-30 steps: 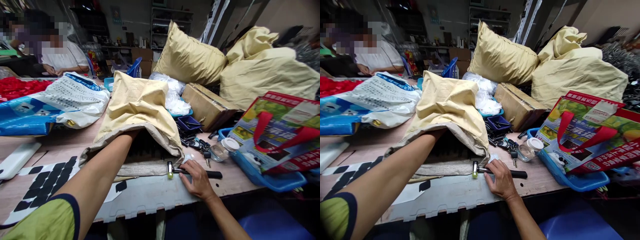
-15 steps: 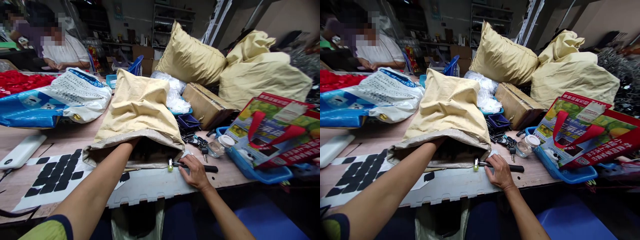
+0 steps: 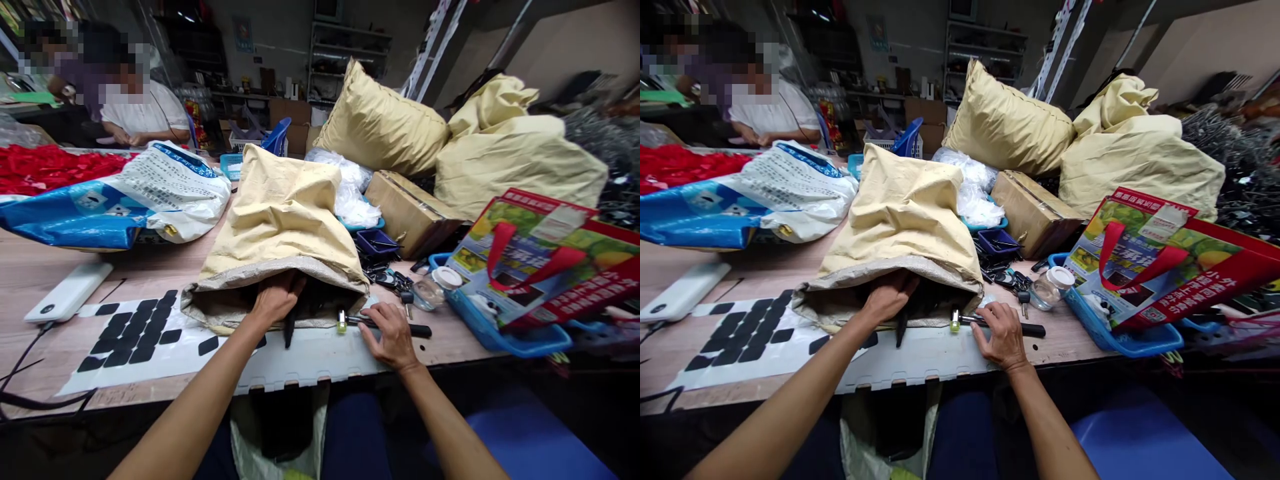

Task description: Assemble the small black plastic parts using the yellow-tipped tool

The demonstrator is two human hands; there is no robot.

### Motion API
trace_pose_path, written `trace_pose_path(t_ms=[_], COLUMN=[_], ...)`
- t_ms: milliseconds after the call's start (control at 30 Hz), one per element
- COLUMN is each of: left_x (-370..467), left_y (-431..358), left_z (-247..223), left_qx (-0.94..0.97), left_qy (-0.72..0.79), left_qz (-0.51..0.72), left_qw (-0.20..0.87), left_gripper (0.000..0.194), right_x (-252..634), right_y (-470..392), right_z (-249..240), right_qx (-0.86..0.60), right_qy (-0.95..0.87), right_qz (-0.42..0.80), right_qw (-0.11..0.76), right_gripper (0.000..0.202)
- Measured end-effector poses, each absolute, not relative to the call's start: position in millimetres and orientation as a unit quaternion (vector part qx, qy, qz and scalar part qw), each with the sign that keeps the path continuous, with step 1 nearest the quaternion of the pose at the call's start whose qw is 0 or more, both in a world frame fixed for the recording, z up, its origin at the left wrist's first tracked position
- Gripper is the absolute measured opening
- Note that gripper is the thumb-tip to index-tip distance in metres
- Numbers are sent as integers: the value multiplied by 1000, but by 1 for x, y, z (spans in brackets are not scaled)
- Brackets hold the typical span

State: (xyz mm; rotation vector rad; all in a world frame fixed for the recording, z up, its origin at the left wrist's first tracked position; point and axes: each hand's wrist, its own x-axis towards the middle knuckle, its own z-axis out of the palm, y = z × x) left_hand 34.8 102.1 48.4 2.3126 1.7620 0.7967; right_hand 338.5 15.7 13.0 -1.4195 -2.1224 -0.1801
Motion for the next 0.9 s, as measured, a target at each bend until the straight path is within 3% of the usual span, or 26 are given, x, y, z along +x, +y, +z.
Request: trace_pose_path(t_ms=[167,300,533,900], left_x=[7,-12,-36,-33], left_y=[33,43,139,162], left_z=[35,45,36,15], left_qx=[755,753,738,725], left_qy=[525,532,649,660], left_qz=[386,365,185,194], left_qw=[-70,-133,1,19], left_gripper=[26,43,50,49], right_x=[305,265,265,275], right_y=[14,44,120,142], right_z=[33,53,23,7], right_qx=[-522,-498,-565,-578], right_qy=[-751,-795,-779,-772], right_qz=[-114,-93,-77,-72], right_qw=[388,334,261,253], right_gripper=[34,44,47,47])
